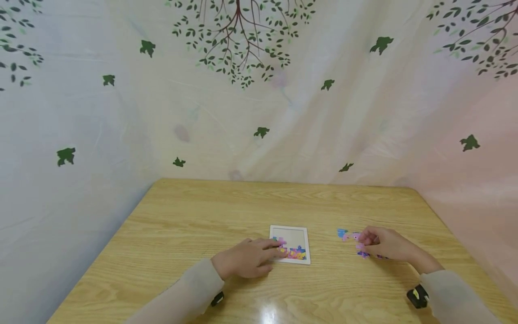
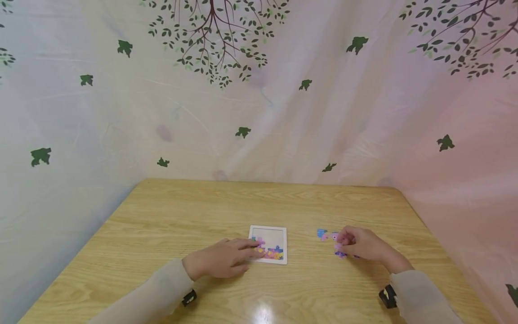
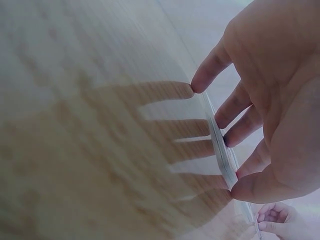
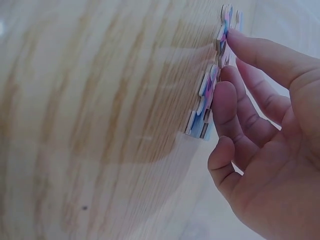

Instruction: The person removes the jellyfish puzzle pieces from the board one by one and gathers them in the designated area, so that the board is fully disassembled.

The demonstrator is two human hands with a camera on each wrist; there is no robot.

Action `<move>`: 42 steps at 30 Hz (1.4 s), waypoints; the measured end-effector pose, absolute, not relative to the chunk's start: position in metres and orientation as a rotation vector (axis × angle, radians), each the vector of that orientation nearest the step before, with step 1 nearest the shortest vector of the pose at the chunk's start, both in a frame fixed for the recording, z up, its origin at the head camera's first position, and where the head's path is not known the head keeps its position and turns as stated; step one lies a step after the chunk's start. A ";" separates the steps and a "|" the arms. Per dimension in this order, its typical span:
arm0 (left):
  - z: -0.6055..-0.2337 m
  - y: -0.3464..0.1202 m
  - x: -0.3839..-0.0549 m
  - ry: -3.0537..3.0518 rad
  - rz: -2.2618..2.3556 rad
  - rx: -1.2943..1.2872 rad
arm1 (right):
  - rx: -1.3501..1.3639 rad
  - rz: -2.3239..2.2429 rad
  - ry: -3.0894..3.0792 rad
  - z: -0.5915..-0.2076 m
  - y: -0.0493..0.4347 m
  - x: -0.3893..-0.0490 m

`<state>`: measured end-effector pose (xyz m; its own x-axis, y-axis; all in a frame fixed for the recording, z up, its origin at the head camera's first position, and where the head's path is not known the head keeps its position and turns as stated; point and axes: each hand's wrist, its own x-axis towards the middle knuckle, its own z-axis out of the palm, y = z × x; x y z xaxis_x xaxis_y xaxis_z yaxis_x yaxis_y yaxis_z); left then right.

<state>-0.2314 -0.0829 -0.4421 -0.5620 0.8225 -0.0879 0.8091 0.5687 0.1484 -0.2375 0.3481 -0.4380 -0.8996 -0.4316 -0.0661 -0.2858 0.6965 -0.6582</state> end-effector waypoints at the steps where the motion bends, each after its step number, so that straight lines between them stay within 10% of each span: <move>1: -0.442 -0.083 -0.232 2.651 0.140 1.374 | -0.572 -0.993 2.691 -0.438 0.348 -0.238; 42: -0.443 -0.092 -0.224 2.650 0.159 1.500 | -0.795 -1.027 2.592 -0.430 0.258 -0.270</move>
